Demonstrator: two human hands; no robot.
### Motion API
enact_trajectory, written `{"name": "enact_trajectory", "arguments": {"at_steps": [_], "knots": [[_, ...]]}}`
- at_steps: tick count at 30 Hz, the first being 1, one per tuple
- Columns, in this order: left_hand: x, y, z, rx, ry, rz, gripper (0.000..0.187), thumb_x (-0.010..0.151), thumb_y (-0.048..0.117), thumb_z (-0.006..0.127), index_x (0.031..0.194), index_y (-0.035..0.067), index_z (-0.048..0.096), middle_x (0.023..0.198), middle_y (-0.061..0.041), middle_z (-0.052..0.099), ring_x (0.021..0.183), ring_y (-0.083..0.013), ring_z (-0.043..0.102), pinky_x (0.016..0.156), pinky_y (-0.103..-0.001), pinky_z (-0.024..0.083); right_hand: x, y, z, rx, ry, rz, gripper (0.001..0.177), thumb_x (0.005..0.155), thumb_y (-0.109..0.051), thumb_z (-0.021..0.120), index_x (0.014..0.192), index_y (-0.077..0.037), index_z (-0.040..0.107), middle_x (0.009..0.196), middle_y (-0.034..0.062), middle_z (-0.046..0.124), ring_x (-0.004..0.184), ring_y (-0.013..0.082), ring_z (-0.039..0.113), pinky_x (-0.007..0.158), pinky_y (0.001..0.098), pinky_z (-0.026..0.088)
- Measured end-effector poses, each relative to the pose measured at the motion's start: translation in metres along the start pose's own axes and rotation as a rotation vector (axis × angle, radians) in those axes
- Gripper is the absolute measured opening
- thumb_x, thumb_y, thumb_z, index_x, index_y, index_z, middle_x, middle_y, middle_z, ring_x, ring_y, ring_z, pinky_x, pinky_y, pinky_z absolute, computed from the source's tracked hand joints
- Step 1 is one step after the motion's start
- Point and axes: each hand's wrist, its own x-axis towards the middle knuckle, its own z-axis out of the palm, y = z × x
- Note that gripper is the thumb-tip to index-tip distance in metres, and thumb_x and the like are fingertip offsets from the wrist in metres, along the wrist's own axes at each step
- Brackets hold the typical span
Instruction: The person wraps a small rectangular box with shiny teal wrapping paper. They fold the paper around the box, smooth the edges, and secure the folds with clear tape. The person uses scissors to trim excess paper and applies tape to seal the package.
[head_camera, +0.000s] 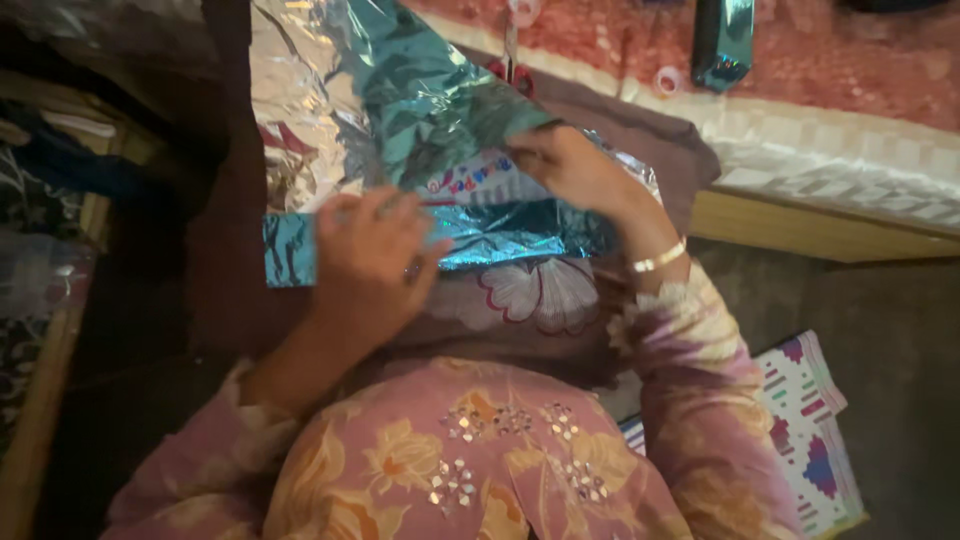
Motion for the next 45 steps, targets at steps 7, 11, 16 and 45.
{"name": "enact_trajectory", "arguments": {"at_steps": [7, 11, 16, 45], "knots": [[0.038, 0.014, 0.045, 0.027, -0.121, 0.103, 0.053, 0.088, 0.044, 0.075, 0.116, -0.001, 0.067, 0.131, -0.020, 0.062, 0.127, -0.0378, 0.052, 0.109, -0.058, 0.035, 0.097, 0.090, -0.017, 0.110, 0.286, -0.215, 0.042, 0.103, -0.009, 0.060, 0.143, -0.004, 0.054, 0.141, 0.0203, 0.060, 0.129, 0.0325, 0.059, 0.107, 0.0378, 0.046], [0.041, 0.001, 0.058, 0.184, -0.174, 0.088, 0.087, 0.079, 0.066, 0.064, 0.131, -0.004, 0.059, 0.140, -0.027, 0.052, 0.136, -0.0415, 0.042, 0.112, -0.067, 0.026, 0.105, 0.116, -0.006, -0.134, 0.428, -0.296, 0.035, 0.100, -0.008, 0.067, 0.134, 0.001, 0.062, 0.144, 0.0272, 0.055, 0.134, 0.0443, 0.053, 0.111, 0.0462, 0.043], [0.034, -0.007, 0.059, 0.172, -0.219, 0.092, 0.083, 0.087, 0.066, 0.059, 0.137, 0.000, 0.058, 0.143, -0.025, 0.051, 0.139, -0.0405, 0.041, 0.113, -0.069, 0.023, 0.086, 0.107, 0.003, -0.101, 0.479, -0.244, 0.025, 0.097, -0.007, 0.064, 0.121, -0.002, 0.067, 0.139, 0.0212, 0.063, 0.120, 0.0419, 0.061, 0.102, 0.0452, 0.049], [0.110, 0.015, 0.044, -0.326, -0.090, 0.113, 0.049, 0.094, 0.024, 0.075, 0.133, 0.001, 0.059, 0.130, -0.020, 0.065, 0.120, -0.0379, 0.061, 0.103, -0.047, 0.048, -0.013, 0.139, -0.040, 0.126, 1.309, 0.121, 0.017, 0.096, -0.003, 0.080, 0.103, -0.004, 0.065, 0.111, 0.0070, 0.058, 0.096, 0.0173, 0.064, 0.080, 0.0300, 0.058]]}}
